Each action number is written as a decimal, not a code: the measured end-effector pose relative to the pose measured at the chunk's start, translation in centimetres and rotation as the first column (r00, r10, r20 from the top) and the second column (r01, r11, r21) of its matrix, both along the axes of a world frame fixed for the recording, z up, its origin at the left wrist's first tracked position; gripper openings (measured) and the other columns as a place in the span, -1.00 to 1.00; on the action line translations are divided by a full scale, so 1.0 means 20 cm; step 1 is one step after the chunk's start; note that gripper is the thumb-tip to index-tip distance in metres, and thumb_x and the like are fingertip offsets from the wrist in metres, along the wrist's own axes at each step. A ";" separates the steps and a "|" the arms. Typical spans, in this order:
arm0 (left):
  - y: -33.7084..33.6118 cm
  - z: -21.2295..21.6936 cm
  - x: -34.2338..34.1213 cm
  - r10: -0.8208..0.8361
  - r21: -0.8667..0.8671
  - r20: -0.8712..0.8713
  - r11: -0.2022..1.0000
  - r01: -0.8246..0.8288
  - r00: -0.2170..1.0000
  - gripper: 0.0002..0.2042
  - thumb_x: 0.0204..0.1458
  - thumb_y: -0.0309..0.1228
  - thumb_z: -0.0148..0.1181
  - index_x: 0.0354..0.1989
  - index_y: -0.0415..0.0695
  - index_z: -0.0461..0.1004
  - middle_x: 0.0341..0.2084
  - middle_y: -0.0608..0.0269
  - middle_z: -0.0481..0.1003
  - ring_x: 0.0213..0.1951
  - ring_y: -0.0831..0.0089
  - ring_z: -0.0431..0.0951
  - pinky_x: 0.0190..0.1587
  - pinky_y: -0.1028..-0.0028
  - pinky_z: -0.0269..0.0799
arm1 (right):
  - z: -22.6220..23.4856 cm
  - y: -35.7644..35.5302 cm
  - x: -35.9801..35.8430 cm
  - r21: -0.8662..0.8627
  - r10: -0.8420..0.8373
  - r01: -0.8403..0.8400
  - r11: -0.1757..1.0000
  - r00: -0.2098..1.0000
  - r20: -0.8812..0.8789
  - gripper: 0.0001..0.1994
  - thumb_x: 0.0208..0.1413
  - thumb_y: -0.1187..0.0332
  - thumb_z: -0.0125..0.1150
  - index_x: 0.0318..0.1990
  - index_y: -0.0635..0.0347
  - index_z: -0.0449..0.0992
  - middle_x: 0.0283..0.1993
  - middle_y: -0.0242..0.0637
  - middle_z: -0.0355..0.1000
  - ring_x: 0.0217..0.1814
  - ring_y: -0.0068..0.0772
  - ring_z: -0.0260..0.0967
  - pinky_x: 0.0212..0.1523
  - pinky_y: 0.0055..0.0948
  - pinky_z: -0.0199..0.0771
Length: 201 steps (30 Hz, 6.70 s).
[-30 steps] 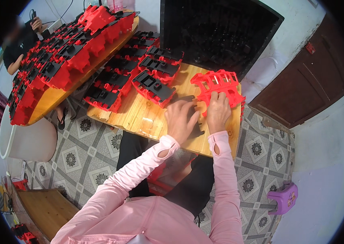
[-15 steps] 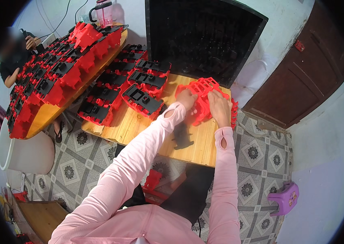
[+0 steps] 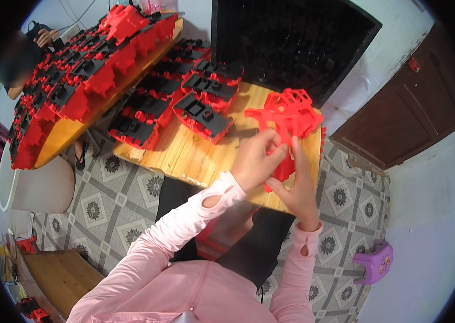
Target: Assemble red and black plastic toy car bodies and chassis pieces.
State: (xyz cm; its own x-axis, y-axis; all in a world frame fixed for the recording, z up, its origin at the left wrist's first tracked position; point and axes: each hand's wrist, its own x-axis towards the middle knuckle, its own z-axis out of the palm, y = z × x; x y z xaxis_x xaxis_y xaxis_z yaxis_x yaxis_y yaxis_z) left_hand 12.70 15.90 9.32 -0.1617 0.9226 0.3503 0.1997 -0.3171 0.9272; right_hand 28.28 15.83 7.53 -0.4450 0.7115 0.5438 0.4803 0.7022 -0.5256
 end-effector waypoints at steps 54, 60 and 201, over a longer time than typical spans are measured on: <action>-0.68 -0.39 -0.53 -0.281 0.033 0.863 0.860 0.510 0.419 -0.17 0.07 -0.25 0.27 0.44 -0.09 -0.12 0.31 0.15 0.15 0.31 0.32 0.20 0.32 0.26 0.11 | 0.07 -0.61 -0.38 0.043 0.115 -0.124 0.991 0.978 0.172 -0.60 -0.22 0.60 0.38 -0.11 0.22 0.55 -0.24 -0.23 0.36 -0.23 -0.23 0.40 -0.30 -0.38 0.48; -0.68 -0.42 -0.50 -0.181 0.021 0.812 0.959 0.283 0.554 0.00 0.06 -0.33 0.31 0.46 -0.02 -0.42 0.32 0.02 0.09 0.25 0.25 0.28 0.26 0.27 0.21 | 0.02 -0.60 -0.41 0.105 0.110 -0.141 0.985 0.961 0.252 -0.62 -0.17 0.52 0.38 -0.09 0.21 0.55 -0.24 -0.22 0.36 -0.24 -0.20 0.40 -0.29 -0.36 0.48; -0.82 -0.52 -0.36 -0.061 -0.162 0.934 0.808 0.567 0.353 -0.23 0.15 -0.32 0.12 0.44 0.12 -0.23 0.22 -0.12 0.19 0.15 0.04 0.39 0.10 0.10 0.43 | -0.33 0.10 -0.16 -0.012 -0.290 0.322 0.947 0.869 0.400 -0.55 -0.13 0.31 0.44 -0.03 0.13 0.46 -0.14 -0.15 0.37 -0.13 -0.12 0.40 -0.19 -0.31 0.46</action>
